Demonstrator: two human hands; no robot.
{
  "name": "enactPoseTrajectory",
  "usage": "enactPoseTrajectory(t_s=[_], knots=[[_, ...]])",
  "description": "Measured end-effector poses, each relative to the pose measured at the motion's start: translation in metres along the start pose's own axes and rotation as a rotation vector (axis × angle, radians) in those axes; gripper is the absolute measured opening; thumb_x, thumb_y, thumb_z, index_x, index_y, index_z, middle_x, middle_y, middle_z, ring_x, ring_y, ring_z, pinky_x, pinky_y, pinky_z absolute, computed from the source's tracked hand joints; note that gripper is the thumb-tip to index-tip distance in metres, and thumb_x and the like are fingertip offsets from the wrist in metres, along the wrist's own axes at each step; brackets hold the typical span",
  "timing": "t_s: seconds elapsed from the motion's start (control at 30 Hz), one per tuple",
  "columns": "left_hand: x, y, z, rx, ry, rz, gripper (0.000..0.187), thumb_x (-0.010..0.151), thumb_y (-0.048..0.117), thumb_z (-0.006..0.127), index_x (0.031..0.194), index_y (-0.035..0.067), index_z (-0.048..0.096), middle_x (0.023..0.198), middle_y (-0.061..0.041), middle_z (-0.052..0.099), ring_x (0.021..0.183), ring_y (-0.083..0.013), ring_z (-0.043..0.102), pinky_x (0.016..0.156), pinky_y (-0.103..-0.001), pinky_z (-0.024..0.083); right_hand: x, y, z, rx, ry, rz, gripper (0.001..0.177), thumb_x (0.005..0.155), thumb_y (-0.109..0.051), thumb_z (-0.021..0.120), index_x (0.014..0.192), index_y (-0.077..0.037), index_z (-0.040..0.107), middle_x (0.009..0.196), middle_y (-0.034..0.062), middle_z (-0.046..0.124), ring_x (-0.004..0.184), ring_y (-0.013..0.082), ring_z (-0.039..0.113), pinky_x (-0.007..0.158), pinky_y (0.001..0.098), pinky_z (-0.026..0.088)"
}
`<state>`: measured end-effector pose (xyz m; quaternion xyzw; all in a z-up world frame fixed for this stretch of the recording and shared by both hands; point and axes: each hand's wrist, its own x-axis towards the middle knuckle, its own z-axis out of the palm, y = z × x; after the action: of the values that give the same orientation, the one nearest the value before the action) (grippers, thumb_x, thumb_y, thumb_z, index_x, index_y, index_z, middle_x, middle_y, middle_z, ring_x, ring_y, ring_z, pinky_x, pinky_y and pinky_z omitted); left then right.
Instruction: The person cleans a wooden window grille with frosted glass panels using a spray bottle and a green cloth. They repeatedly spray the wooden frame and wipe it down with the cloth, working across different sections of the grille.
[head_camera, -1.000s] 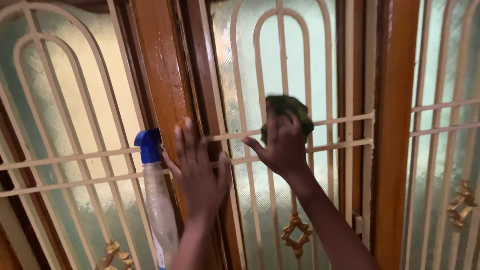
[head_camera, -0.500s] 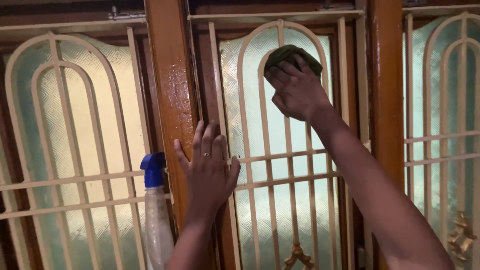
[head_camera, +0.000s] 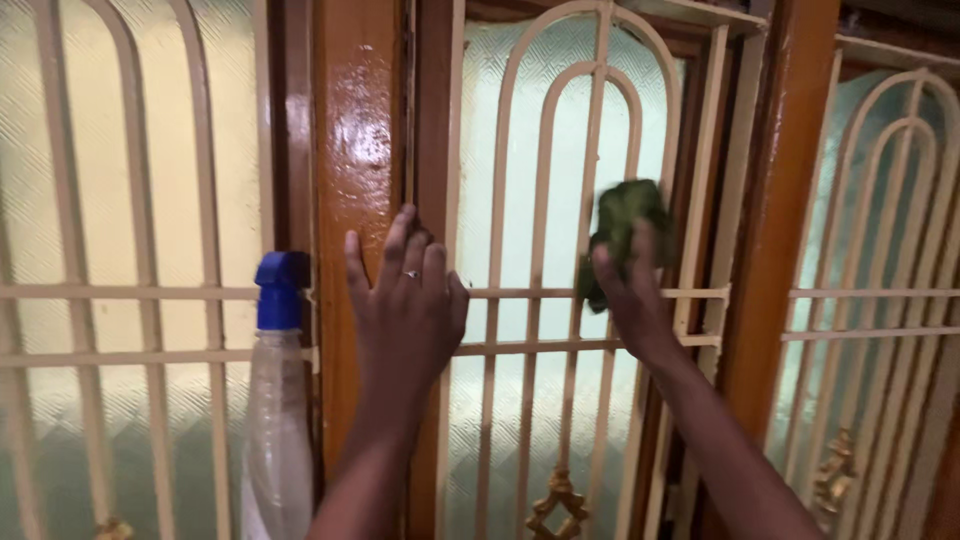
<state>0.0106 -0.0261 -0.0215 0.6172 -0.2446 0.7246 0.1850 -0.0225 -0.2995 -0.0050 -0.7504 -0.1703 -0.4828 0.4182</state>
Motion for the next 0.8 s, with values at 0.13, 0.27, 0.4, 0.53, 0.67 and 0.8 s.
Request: enactPoseTrajectory(t_s=[0.13, 0.27, 0.4, 0.53, 0.67, 0.8], knots=[[-0.001, 0.001, 0.001, -0.025, -0.011, -0.006, 0.019, 0.096, 0.020, 0.059, 0.107, 0.005, 0.064, 0.126, -0.014, 0.067, 0.146, -0.0240, 0.044, 0.122, -0.067, 0.021, 0.063, 0.008, 0.009, 0.016, -0.071, -0.028, 0.098, 0.097, -0.076, 0.018, 0.164, -0.007, -0.002, 0.175, 0.0156, 0.002, 0.161, 0.0287, 0.002, 0.128, 0.0472, 0.010], [0.003, 0.001, 0.002, 0.029, -0.026, 0.000, 0.017, 0.098, 0.020, 0.058, 0.105, 0.006, 0.064, 0.125, -0.014, 0.067, 0.147, -0.0228, 0.044, 0.123, -0.067, 0.021, 0.160, -0.012, 0.019, 0.072, 0.100, -0.195, 0.115, 0.086, -0.090, 0.013, 0.166, -0.009, -0.004, 0.175, 0.0175, -0.004, 0.162, 0.0320, -0.001, 0.129, 0.0499, 0.009], [-0.005, -0.001, 0.002, 0.016, -0.082, -0.029, 0.015, 0.099, 0.019, 0.058, 0.102, 0.007, 0.064, 0.128, -0.013, 0.065, 0.149, -0.0231, 0.043, 0.124, -0.066, 0.021, 0.164, -0.016, 0.017, 0.067, 0.087, -0.100, 0.120, 0.076, -0.092, 0.010, 0.165, -0.015, -0.010, 0.170, 0.0199, -0.004, 0.157, 0.0383, 0.002, 0.119, 0.0580, 0.017], [-0.001, 0.001, 0.001, 0.048, -0.036, -0.004, 0.023, 0.098, 0.022, 0.057, 0.111, 0.005, 0.065, 0.140, -0.014, 0.060, 0.146, -0.0237, 0.043, 0.123, -0.066, 0.019, 0.102, -0.013, 0.016, -0.020, 0.014, 0.009, 0.098, 0.095, -0.077, 0.017, 0.166, -0.012, 0.000, 0.173, 0.0185, 0.007, 0.160, 0.0364, 0.008, 0.122, 0.0493, 0.018], [-0.009, 0.004, -0.001, 0.029, -0.015, -0.026, 0.023, 0.101, 0.022, 0.055, 0.115, 0.006, 0.064, 0.146, -0.014, 0.057, 0.147, -0.0242, 0.043, 0.124, -0.065, 0.019, 0.034, -0.027, 0.025, -0.304, -0.027, 0.080, 0.084, 0.105, -0.056, 0.049, 0.162, -0.003, 0.018, 0.142, 0.0290, 0.054, 0.134, 0.0379, 0.057, 0.111, 0.0472, 0.048], [-0.019, 0.007, -0.003, 0.060, -0.041, -0.004, 0.018, 0.104, 0.021, 0.055, 0.112, 0.007, 0.064, 0.141, -0.014, 0.059, 0.148, -0.0261, 0.043, 0.124, -0.066, 0.019, -0.021, -0.038, 0.020, -0.531, 0.062, 0.194, 0.056, 0.097, -0.024, 0.060, 0.148, -0.002, 0.046, 0.114, 0.0222, 0.072, 0.104, 0.0324, 0.072, 0.090, 0.0446, 0.057]])
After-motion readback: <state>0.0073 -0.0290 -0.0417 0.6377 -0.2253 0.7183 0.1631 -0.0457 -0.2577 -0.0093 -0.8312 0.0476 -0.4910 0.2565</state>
